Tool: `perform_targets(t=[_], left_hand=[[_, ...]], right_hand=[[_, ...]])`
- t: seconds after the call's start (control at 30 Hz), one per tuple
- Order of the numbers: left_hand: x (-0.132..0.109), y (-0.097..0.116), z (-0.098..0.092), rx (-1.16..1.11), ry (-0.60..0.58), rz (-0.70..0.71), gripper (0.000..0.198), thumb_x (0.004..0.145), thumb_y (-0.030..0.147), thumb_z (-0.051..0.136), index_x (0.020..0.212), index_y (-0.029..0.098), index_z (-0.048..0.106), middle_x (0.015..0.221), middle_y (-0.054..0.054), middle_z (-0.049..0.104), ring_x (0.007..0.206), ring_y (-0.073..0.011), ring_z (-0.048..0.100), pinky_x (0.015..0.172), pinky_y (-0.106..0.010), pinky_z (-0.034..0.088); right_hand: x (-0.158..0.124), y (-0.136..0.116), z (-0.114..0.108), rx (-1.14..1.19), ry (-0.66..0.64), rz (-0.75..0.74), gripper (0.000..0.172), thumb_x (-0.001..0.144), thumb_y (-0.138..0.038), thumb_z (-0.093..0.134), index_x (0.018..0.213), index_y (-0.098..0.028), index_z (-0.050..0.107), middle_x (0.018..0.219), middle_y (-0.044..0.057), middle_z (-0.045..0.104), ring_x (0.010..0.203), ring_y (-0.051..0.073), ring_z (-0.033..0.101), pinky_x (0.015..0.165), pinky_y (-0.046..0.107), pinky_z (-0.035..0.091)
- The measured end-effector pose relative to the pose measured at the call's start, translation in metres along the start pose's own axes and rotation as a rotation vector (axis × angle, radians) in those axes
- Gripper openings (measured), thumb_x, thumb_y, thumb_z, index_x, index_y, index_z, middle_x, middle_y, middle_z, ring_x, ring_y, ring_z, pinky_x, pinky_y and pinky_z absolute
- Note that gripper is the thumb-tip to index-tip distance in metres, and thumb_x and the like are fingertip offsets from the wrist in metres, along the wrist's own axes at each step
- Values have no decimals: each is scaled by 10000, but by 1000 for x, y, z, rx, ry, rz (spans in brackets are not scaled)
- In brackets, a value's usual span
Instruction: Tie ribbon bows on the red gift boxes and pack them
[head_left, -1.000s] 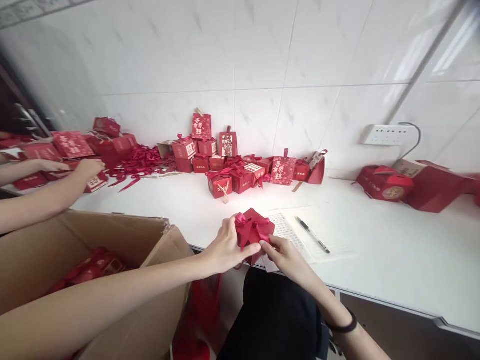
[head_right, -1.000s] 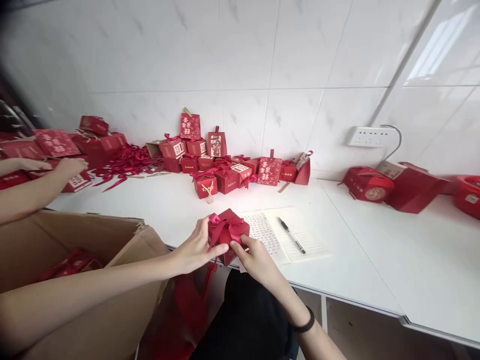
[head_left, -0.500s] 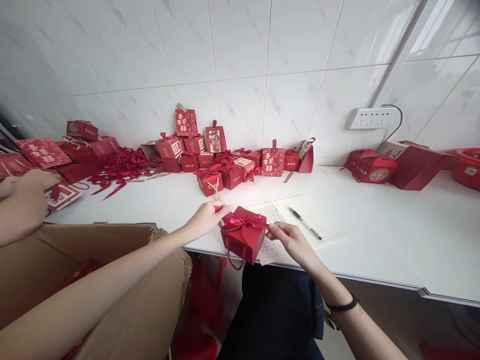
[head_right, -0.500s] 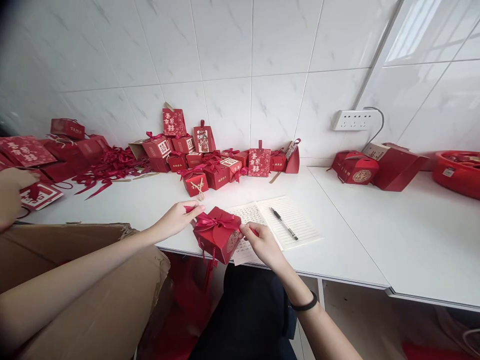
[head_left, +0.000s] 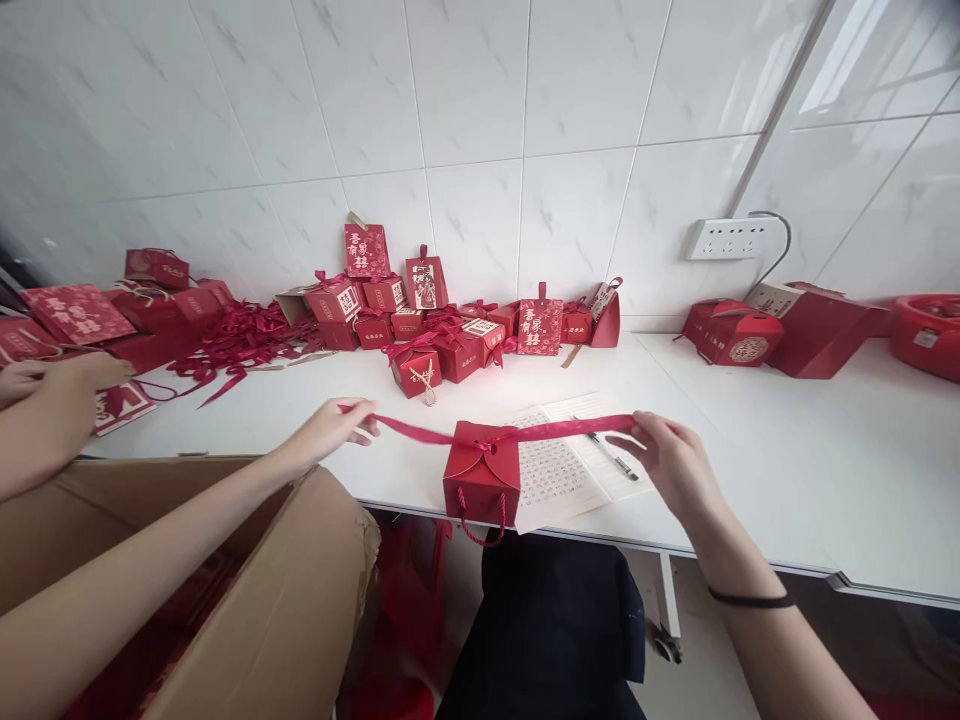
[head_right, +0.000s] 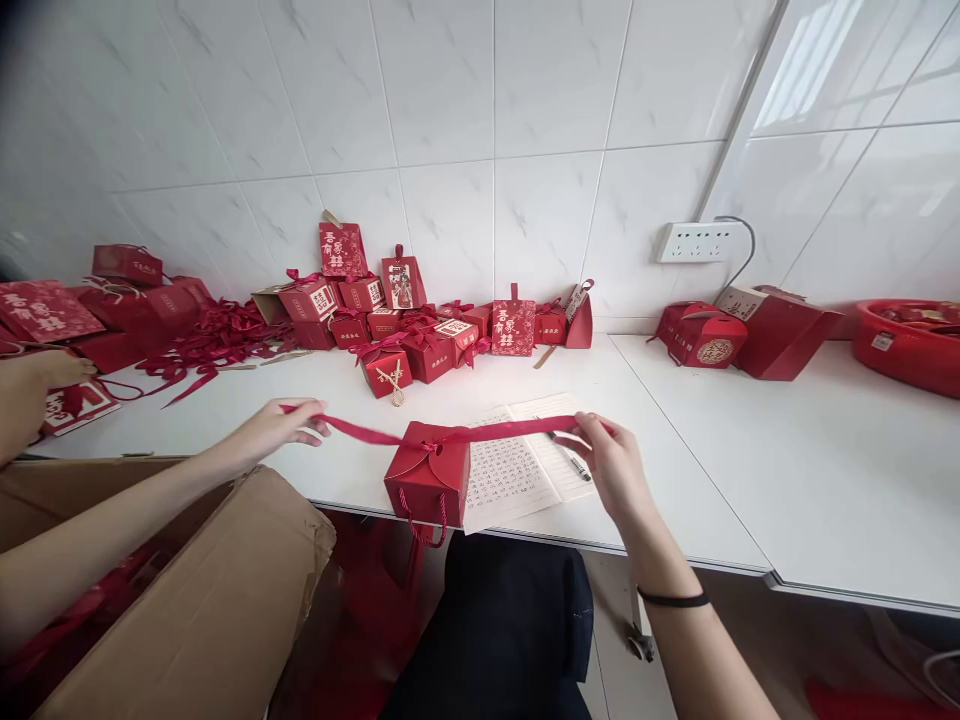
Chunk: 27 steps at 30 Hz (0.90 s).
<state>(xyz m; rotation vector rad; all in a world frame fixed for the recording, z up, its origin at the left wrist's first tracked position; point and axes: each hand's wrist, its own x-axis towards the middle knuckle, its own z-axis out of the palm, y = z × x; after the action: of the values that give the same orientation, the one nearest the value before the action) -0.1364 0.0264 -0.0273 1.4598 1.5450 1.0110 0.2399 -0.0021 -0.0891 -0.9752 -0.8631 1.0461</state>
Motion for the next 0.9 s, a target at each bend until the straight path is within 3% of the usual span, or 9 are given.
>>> perform_targets(t=[0.07, 0.17, 0.33, 0.47, 0.53, 0.63, 0.77, 0.83, 0.9], left_hand=[[-1, 15, -7, -149, 36, 29, 258, 589, 385, 707, 610, 137, 640, 693, -71, 658, 732, -213, 618, 619, -317, 541], [-4, 44, 0, -381, -60, 118, 240, 630, 352, 715, 626, 126, 635, 795, -100, 687, 816, -236, 627, 709, -363, 543], [-5, 90, 33, -639, -199, 178, 209, 735, 265, 651, 602, 137, 551, 638, -25, 617, 669, -154, 610, 648, -297, 522], [-4, 109, 49, -663, -275, 193, 276, 772, 308, 623, 595, 148, 485, 586, 15, 529, 575, -104, 553, 539, -222, 458], [-5, 113, 52, -664, -283, 192, 276, 783, 328, 607, 614, 146, 486, 604, 16, 523, 554, -85, 523, 523, -209, 435], [-8, 115, 53, -657, -287, 217, 198, 774, 316, 605, 714, 138, 543, 688, -4, 567, 612, -85, 537, 586, -220, 455], [-12, 115, 52, -654, -250, 251, 170, 679, 140, 632, 836, 131, 568, 731, -6, 593, 687, -91, 570, 689, -231, 478], [-12, 115, 48, -655, -234, 258, 151, 666, 133, 621, 802, 131, 554, 700, -3, 588, 660, -88, 569, 656, -222, 480], [-12, 116, 40, -643, -252, 245, 135, 722, 264, 587, 735, 150, 516, 587, 15, 546, 532, -84, 531, 523, -215, 450]], right_hand=[[6, -16, 8, 88, -50, -35, 266, 573, -400, 785, 604, -175, 647, 775, 60, 673, 854, 225, 627, 815, 373, 532], [13, -41, 41, 195, -235, -64, 263, 632, -385, 771, 564, -184, 615, 839, 56, 689, 972, 236, 617, 907, 388, 493], [23, -66, 112, 288, -462, -59, 252, 690, -449, 736, 697, -206, 668, 839, 31, 691, 864, 188, 631, 844, 340, 488], [29, -75, 146, 214, -572, -27, 431, 749, -605, 572, 742, -188, 680, 918, 81, 691, 842, 211, 618, 809, 366, 481], [30, -78, 153, 143, -626, -5, 470, 782, -610, 494, 766, -180, 683, 927, 93, 688, 868, 221, 616, 809, 369, 479], [27, -78, 159, 93, -643, -16, 355, 795, -490, 508, 788, -174, 669, 977, 95, 676, 876, 213, 615, 790, 355, 490], [22, -77, 162, 82, -674, -59, 203, 765, -333, 562, 813, -159, 654, 923, 98, 673, 850, 193, 616, 787, 333, 496], [22, -79, 161, 88, -669, -62, 177, 748, -323, 568, 769, -158, 628, 836, 85, 663, 785, 179, 618, 759, 318, 504], [25, -83, 155, 88, -673, -67, 212, 730, -367, 542, 637, -178, 529, 698, 50, 615, 619, 146, 588, 618, 283, 509]])
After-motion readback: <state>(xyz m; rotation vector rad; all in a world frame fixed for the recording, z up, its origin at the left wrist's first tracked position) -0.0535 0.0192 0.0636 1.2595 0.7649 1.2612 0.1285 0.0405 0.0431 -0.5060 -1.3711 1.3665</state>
